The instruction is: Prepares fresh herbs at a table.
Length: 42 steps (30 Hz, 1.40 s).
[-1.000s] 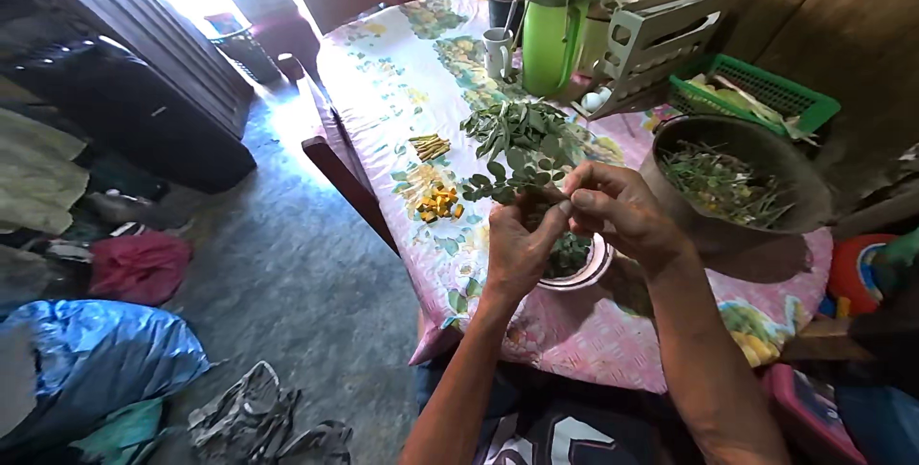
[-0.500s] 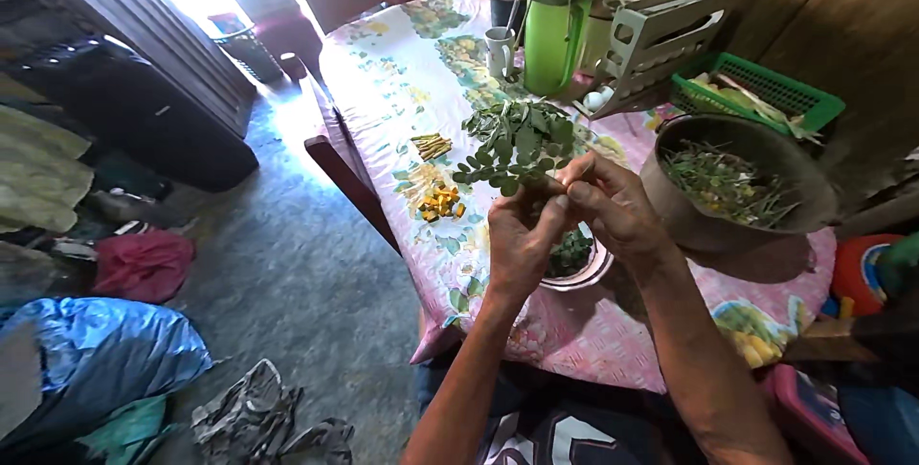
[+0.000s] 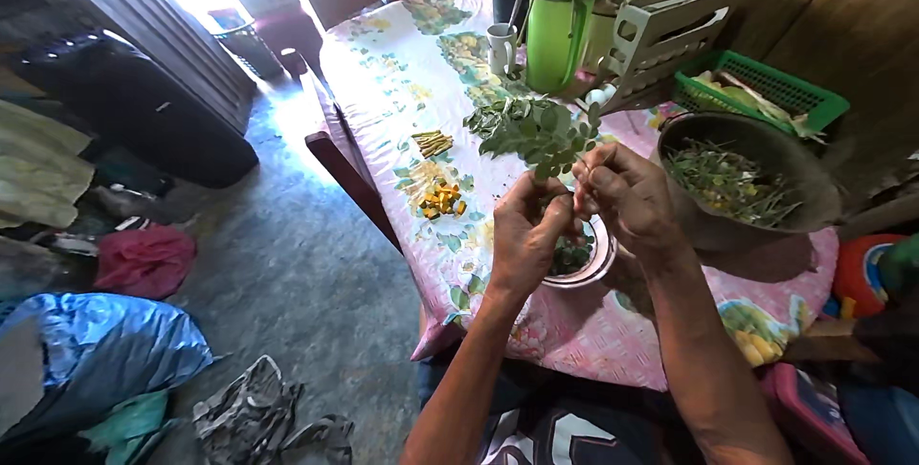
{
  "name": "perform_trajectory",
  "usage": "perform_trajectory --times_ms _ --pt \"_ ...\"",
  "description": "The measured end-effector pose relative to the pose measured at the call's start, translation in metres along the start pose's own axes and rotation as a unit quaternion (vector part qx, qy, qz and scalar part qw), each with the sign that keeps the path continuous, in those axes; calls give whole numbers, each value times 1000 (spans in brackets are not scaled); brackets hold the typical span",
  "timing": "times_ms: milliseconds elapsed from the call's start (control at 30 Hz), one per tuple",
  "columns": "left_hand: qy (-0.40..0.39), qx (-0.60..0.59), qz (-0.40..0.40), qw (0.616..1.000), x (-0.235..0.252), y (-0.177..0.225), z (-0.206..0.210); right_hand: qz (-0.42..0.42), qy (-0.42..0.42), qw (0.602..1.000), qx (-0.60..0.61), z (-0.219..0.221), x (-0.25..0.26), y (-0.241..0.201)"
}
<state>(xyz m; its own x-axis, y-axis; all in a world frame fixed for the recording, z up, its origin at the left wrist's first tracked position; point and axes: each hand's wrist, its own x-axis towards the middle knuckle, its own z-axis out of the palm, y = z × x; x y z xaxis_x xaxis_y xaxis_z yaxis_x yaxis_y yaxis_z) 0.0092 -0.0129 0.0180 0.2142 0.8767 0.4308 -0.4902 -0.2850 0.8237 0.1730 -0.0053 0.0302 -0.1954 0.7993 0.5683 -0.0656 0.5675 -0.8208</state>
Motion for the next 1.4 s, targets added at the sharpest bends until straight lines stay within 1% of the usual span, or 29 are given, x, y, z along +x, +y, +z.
perform_trajectory --times_ms 100,167,233,300,333,367,433,500,567,633,667,700,733,767,800,833,900,1000,1067,1267,1333,1400 --pt "-6 1 -2 1000 1 -1 -3 28 23 999 3 -9 -3 -5" --pt "-8 7 -3 1000 0 -2 -7 32 54 998 0 -24 -5 -7" --pt "-13 11 -11 1000 0 -1 -10 -13 110 994 -12 -42 -4 -1" --pt "-18 12 -19 1000 1 1 -12 -85 195 975 -61 -55 0 5" --pt "-18 12 -23 999 2 1 -12 -107 225 965 -75 -58 -2 5" --pt "-18 14 -28 999 2 0 -12 -110 235 964 -65 -58 -5 4" --pt "-18 10 -37 999 3 0 -12 -64 206 976 34 -48 -9 0" --pt "-19 -5 -47 999 3 0 -12 11 178 974 143 -32 -6 -3" --pt "-18 -25 -60 998 3 2 -13 72 146 968 191 -17 -3 -5" --pt "-13 -45 -76 996 3 3 -14 89 94 967 221 -12 -3 -3" --pt "-11 -51 -85 995 3 4 -15 87 74 973 199 -11 -3 -4" --pt "-9 -54 -93 994 3 4 -16 77 56 985 144 -10 -4 -6" --pt "-8 -52 -98 994 3 5 -17 65 36 995 59 -9 -5 -9" --pt "-6 -49 -102 994 3 6 -17 50 9 998 -36 -9 -5 -11" --pt "-1 -43 -103 994 4 7 -17 29 -23 994 -106 -8 -3 -9" --pt "1 -34 -103 994 4 8 -17 7 -46 989 -143 -7 0 -5" --pt "-3 -10 -110 994 4 9 -18 -21 -73 983 -166 -8 2 1" --pt "-4 -19 -125 992 3 8 -19 -28 -84 985 -148 -13 1 0" --pt "-12 -29 -131 991 2 7 -20 -25 -72 988 -135 -14 0 2" --pt "-26 -41 -127 991 2 5 -19 -54 -52 975 -207 -14 -1 5" --pt "-25 -41 -127 991 2 5 -19 -44 -37 969 -238 -13 -4 6" --pt "-24 -40 -127 991 2 4 -18 -28 -29 971 -236 -13 -7 5"
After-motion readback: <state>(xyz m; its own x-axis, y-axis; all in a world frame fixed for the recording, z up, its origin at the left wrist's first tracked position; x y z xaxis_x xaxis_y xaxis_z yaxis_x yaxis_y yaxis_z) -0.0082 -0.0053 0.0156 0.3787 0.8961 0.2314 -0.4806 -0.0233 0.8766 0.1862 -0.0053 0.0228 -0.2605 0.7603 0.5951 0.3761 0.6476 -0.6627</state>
